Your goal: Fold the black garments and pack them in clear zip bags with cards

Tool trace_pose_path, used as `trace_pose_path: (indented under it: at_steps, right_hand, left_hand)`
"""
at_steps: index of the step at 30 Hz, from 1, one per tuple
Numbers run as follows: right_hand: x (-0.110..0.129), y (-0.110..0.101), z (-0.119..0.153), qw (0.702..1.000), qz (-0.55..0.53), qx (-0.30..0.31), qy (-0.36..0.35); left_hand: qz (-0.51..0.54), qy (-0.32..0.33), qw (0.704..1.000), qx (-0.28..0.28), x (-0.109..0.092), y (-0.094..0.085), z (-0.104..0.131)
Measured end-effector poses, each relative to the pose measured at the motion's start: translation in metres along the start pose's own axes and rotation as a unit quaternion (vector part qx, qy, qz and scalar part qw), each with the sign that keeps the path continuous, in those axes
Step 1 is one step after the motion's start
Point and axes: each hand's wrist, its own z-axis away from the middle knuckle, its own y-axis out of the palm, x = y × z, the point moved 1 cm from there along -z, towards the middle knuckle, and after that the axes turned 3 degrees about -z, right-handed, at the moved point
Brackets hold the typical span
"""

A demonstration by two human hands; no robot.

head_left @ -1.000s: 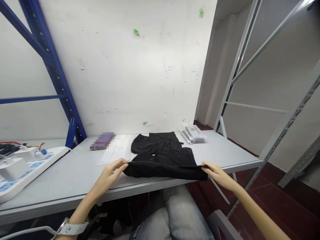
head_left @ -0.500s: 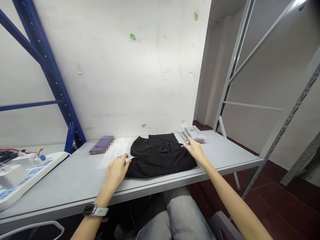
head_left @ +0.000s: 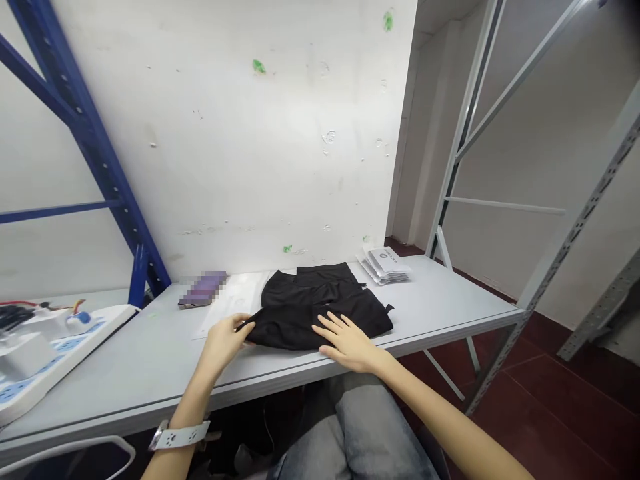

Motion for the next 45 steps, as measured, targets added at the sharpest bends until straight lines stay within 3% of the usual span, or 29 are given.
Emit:
trace_pose_path:
  at_steps: [4, 7, 9, 11, 12, 14, 17, 19, 22, 24, 27, 29, 31, 34, 37, 39, 42, 45]
  right_hand:
    - [0.004, 0.010, -0.002, 1.000, -0.023, -0.001, 0.004]
    - [0.005, 0.013, -0.010, 0.993, -0.118, -0.026, 0.008]
    - [0.001, 0.014, -0.015, 0.970, -0.221, -0.090, 0.042]
    - [-0.007, 0.015, -0.017, 0.926, -0.309, -0.187, 0.109]
    - [-0.011, 0.015, -0.016, 0.902, -0.332, -0.236, 0.141]
    - [-0.018, 0.013, -0.008, 0.870, -0.327, -0.322, 0.179]
    - [-0.019, 0.005, 0.009, 0.876, -0.218, -0.402, 0.154]
    - [-0.016, 0.000, 0.016, 0.914, -0.107, -0.378, 0.104]
    - [-0.012, 0.001, 0.019, 0.971, 0.024, -0.235, 0.044]
    - [-0.012, 0.006, 0.017, 0.985, 0.061, -0.159, 0.043]
    - [-0.013, 0.012, 0.016, 0.989, 0.081, -0.115, 0.050]
    - [-0.013, 0.010, 0.017, 0.989, 0.083, -0.111, 0.047]
    - [-0.016, 0.001, 0.019, 0.988, 0.082, -0.123, 0.052]
    - [-0.024, -0.019, 0.024, 0.979, 0.068, -0.168, 0.090]
    - [-0.037, -0.034, 0.029, 0.965, 0.042, -0.221, 0.132]
    - [-0.044, -0.039, 0.031, 0.957, 0.023, -0.245, 0.154]
    - [-0.050, -0.038, 0.034, 0.954, -0.001, -0.247, 0.172]
    - [-0.050, -0.034, 0.034, 0.958, -0.011, -0.230, 0.173]
  left_hand:
    - [0.060, 0.050, 0.994, -0.075, -0.035, -0.005, 0.004]
    - [0.102, 0.129, 0.981, -0.102, -0.077, 0.009, 0.008]
    - [0.145, 0.194, 0.969, -0.049, -0.104, 0.024, 0.013]
    - [0.176, 0.239, 0.954, 0.032, -0.120, 0.038, 0.020]
    - [0.183, 0.249, 0.949, 0.056, -0.123, 0.044, 0.022]
    - [0.174, 0.245, 0.952, 0.053, -0.116, 0.050, 0.024]
    - [0.085, 0.188, 0.978, -0.005, -0.088, 0.053, 0.019]
    - [0.007, 0.133, 0.991, -0.003, -0.070, 0.055, 0.015]
    - [-0.047, 0.083, 0.995, 0.039, -0.057, 0.066, 0.015]
    - [-0.044, 0.083, 0.994, 0.047, -0.058, 0.078, 0.018]
    - [-0.040, 0.096, 0.994, 0.038, -0.062, 0.093, 0.019]
    - [-0.029, 0.103, 0.994, 0.036, -0.062, 0.095, 0.016]
    - [-0.014, 0.106, 0.994, 0.031, -0.059, 0.087, 0.011]
    - [-0.025, 0.100, 0.995, -0.005, -0.055, 0.055, 0.004]
    - [-0.074, 0.081, 0.991, -0.079, -0.061, 0.021, 0.004]
    - [-0.106, 0.091, 0.983, -0.119, -0.073, 0.012, 0.007]
    - [-0.119, 0.168, 0.969, -0.134, -0.096, 0.027, 0.017]
    - [-0.071, 0.264, 0.959, -0.077, -0.112, 0.059, 0.026]
